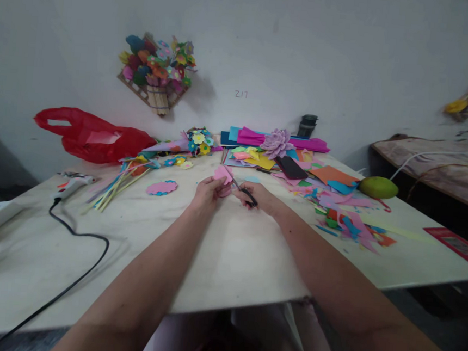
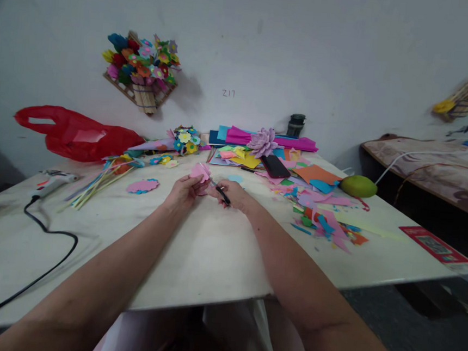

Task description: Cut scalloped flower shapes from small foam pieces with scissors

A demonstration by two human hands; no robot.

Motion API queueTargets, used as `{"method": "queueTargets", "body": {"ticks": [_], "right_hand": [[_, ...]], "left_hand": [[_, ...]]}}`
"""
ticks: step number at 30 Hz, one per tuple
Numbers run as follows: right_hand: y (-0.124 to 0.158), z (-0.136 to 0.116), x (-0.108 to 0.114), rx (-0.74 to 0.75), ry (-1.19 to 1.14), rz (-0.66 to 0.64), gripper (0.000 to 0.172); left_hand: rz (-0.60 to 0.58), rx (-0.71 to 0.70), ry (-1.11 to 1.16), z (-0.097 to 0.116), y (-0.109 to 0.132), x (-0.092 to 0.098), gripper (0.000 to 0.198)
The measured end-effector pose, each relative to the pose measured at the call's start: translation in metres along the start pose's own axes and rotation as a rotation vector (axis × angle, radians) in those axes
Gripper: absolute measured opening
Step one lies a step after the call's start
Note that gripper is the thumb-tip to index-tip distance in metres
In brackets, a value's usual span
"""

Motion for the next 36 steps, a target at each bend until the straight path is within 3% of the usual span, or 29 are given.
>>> {"method": "queueTargets", "body": {"ticks": [12, 27, 36], "right_hand": [[-0.0011, -0.0001, -0.0008, -0.017, -0.049, 0.026, 0.017], [-0.0019, -0.0009, 0.0014, 0.027, -0.109, 0.03, 0.029], [0.0006, -0.0027, 0.0021, -0.006, -0.079, 0.029, 0.023]], "left_hand": [[-0.018, 0.007, 0.01, 0.0015, 0.001, -0.001, 0.013], [-0.103, 0.044, -0.094, -0.003, -0.0036, 0.0068, 0.017], [-0.159, 0.011, -0.12, 0.0017, -0.003, 0.0087, 0.024]]}}
Point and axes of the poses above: each hand's wrist, its own y-axis away from the middle knuckle, its own x-axis out of the back of the hand, z = x × y, the point moved 2 cm from there along -y, towards the middle knuckle, and after that the axes turned 11 degrees about -x, right-handed, at the moved point
